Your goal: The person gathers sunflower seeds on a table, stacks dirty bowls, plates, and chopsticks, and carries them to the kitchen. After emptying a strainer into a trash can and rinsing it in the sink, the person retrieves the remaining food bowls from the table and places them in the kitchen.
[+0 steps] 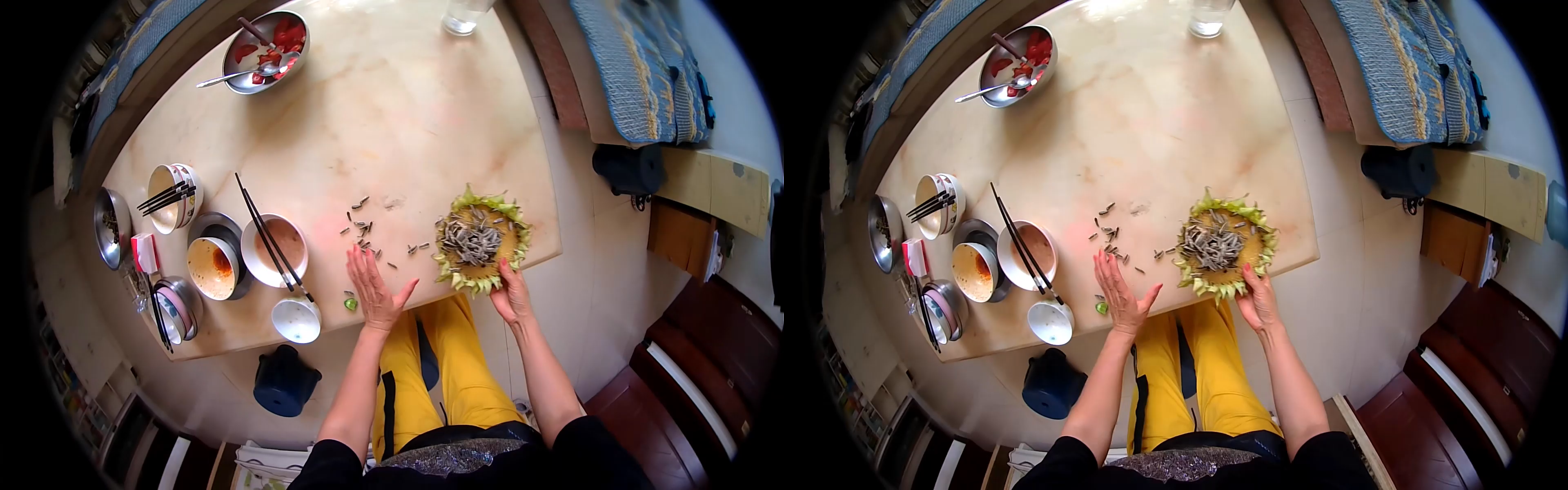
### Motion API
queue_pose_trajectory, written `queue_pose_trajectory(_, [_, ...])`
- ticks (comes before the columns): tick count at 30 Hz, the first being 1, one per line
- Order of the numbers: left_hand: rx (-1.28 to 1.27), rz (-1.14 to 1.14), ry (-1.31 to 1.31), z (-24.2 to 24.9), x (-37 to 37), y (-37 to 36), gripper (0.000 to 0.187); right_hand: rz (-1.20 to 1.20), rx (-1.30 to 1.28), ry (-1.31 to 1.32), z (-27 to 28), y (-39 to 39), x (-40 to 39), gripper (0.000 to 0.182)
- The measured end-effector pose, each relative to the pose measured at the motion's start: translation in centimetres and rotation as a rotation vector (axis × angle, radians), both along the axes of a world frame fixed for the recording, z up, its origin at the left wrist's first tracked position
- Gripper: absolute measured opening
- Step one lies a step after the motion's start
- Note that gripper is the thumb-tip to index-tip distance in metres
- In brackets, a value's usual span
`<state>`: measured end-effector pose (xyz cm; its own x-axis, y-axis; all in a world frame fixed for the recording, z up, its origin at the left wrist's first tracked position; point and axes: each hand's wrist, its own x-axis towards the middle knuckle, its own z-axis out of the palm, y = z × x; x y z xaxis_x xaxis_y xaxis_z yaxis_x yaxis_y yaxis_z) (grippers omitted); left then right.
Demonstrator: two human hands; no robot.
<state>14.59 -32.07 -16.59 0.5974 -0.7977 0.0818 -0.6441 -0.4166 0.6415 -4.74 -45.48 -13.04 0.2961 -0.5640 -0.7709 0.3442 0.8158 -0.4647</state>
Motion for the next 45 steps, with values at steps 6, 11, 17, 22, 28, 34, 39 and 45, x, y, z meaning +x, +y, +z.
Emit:
queue_pose_trajectory(6, [0.188,-0.037,-0.273,-3.2,3.5,-1.9,0.106,-0.051,-0.032,0.006,-0.1,-1.0,-0.9,0.047])
queue_pose_trajectory(11, [0.062,-0.173,-0.227,-3.9,5.3,-6.7,0.09,-0.058,-0.04,-0.024,0.1,-1.7,-1.2,0.048])
queue_pose_trajectory(17, [-0.068,-0.546,-0.122,-2.9,1.1,-10.6,0.064,-0.109,-0.075,-0.045,0.1,-2.6,-2.3,0.047])
queue_pose_trajectory(22, [-0.13,-0.787,-0.344,-5.3,1.1,-7.0,0.064,-0.118,-0.081,-0.027,0.1,-3.0,-2.6,0.045])
queue_pose_trajectory(28, [0.004,-0.522,-0.302,-4.0,1.4,-7.8,0.056,-0.106,-0.101,-0.033,0.2,-3.3,-2.7,0.045])
queue_pose_trajectory(34, [-0.281,-0.855,-0.494,-4.4,3.9,-11.7,0.027,-0.127,-0.068,-0.022,0.1,-3.4,-2.6,0.044])
queue_pose_trajectory(39, [-0.27,-0.877,-0.482,-4.0,3.4,-12.8,0.028,-0.103,-0.028,-0.02,-0.5,-3.7,-3.0,0.044])
queue_pose_trajectory(45, [-0.508,-0.384,-0.036,3.2,-2.7,-13.2,0.029,-0.024,0.005,-0.023,0.1,-3.1,-1.8,0.04])
